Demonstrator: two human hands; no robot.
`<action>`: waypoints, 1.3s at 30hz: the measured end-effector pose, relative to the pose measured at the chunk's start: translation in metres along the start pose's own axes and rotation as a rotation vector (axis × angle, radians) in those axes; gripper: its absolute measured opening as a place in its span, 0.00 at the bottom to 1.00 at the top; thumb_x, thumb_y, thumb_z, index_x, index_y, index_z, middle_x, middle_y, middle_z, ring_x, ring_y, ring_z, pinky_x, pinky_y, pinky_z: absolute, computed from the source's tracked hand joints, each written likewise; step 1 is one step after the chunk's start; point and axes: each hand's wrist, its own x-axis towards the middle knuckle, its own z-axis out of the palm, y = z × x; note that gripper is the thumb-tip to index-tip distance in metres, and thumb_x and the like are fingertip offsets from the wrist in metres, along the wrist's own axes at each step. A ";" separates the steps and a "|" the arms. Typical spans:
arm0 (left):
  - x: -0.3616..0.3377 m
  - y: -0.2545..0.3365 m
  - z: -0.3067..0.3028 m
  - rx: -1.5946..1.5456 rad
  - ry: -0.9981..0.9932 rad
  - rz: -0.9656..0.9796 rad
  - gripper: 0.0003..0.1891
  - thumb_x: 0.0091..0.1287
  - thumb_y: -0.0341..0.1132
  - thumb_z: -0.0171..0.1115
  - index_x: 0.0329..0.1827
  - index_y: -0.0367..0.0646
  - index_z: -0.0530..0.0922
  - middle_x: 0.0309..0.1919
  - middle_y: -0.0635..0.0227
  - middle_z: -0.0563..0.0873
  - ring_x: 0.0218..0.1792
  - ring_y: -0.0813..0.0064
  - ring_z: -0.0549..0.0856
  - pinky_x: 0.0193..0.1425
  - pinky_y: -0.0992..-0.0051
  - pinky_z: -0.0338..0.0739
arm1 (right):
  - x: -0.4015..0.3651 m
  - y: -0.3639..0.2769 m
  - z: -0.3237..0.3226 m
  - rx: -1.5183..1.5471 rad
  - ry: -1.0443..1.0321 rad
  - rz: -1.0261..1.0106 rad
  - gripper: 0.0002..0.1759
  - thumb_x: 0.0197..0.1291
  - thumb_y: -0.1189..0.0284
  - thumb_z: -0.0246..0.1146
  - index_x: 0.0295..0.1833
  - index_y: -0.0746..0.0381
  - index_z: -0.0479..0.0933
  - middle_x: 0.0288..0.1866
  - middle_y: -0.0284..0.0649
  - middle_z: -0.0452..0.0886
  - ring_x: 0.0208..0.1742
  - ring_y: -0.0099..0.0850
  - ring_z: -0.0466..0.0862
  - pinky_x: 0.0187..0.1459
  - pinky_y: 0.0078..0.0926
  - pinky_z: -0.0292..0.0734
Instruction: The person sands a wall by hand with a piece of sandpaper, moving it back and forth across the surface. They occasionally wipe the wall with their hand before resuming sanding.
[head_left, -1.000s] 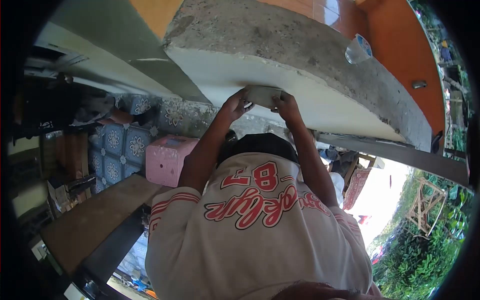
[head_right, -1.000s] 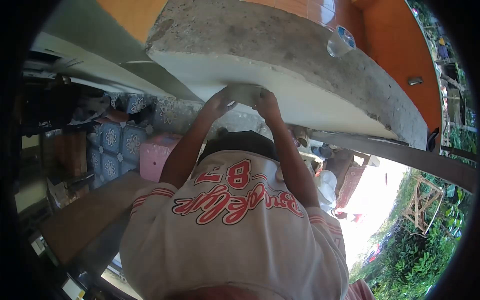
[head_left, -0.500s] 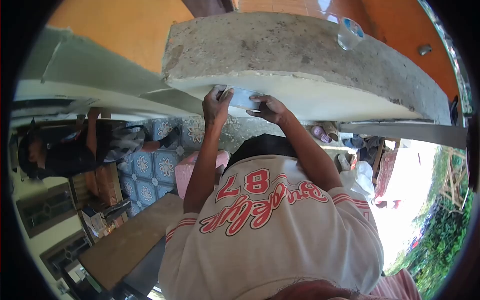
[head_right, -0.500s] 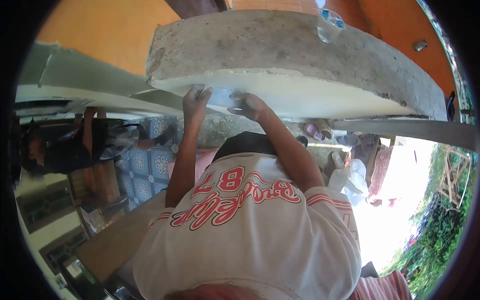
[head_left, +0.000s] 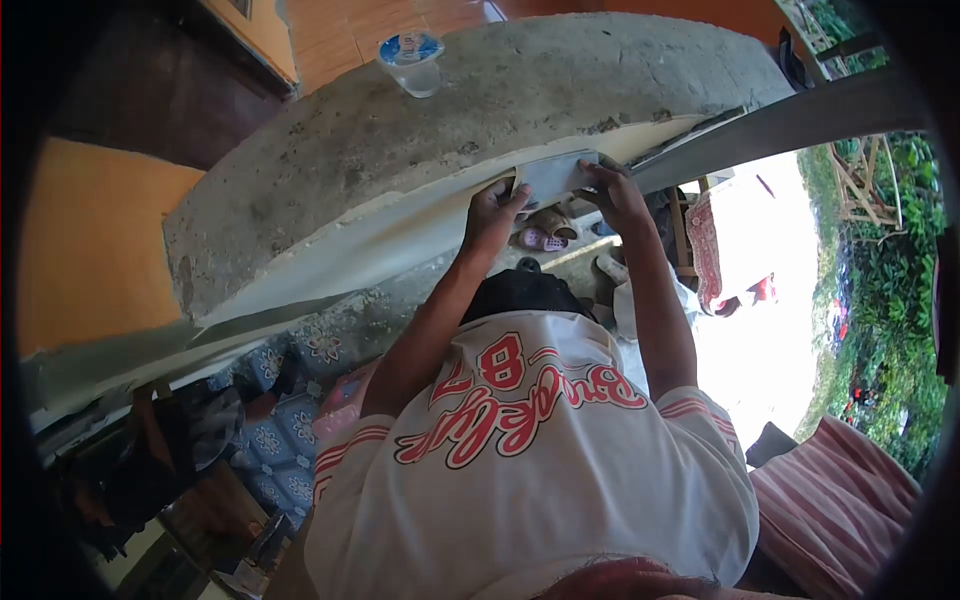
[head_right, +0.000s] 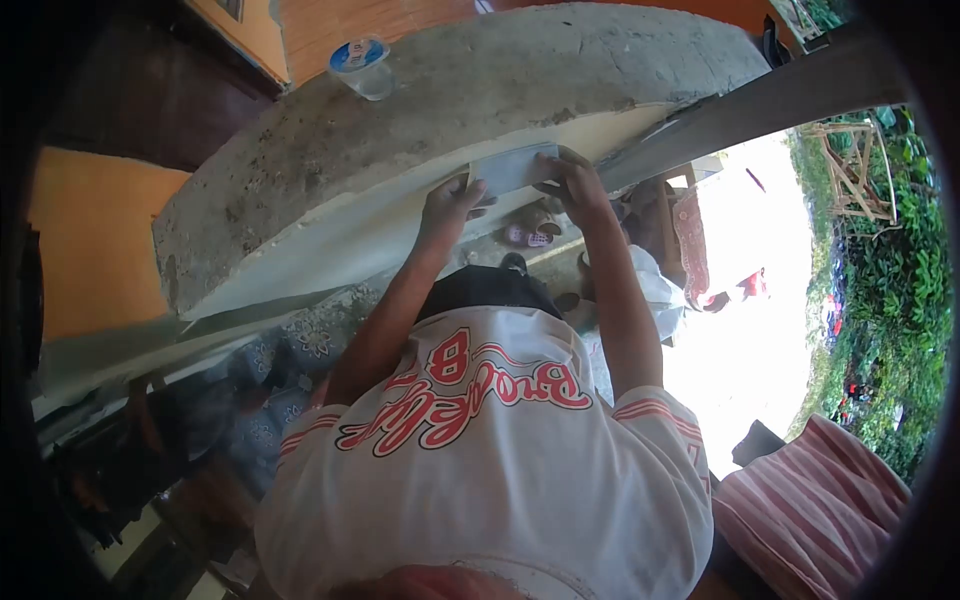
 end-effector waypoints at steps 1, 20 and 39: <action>0.008 0.005 0.021 -0.151 -0.030 -0.090 0.14 0.70 0.41 0.63 0.48 0.38 0.83 0.37 0.70 0.87 0.37 0.77 0.86 0.42 0.75 0.80 | -0.003 -0.016 -0.015 -0.093 0.055 -0.083 0.18 0.65 0.69 0.61 0.58 0.64 0.76 0.51 0.39 0.80 0.50 0.29 0.80 0.51 0.31 0.77; -0.044 -0.021 -0.075 -0.960 -0.056 -0.103 0.23 0.72 0.44 0.60 0.66 0.47 0.70 0.60 0.67 0.76 0.61 0.70 0.75 0.64 0.59 0.74 | -0.048 -0.001 0.150 -0.845 -0.144 -0.523 0.15 0.65 0.68 0.61 0.49 0.70 0.78 0.39 0.47 0.84 0.39 0.28 0.79 0.46 0.28 0.74; -0.233 0.059 -0.401 -0.373 0.708 0.006 0.16 0.67 0.43 0.64 0.53 0.45 0.79 0.46 0.68 0.83 0.51 0.73 0.80 0.55 0.67 0.75 | -0.070 0.196 0.446 -0.664 -0.903 -0.078 0.21 0.69 0.65 0.61 0.57 0.71 0.73 0.47 0.47 0.84 0.46 0.35 0.86 0.42 0.31 0.83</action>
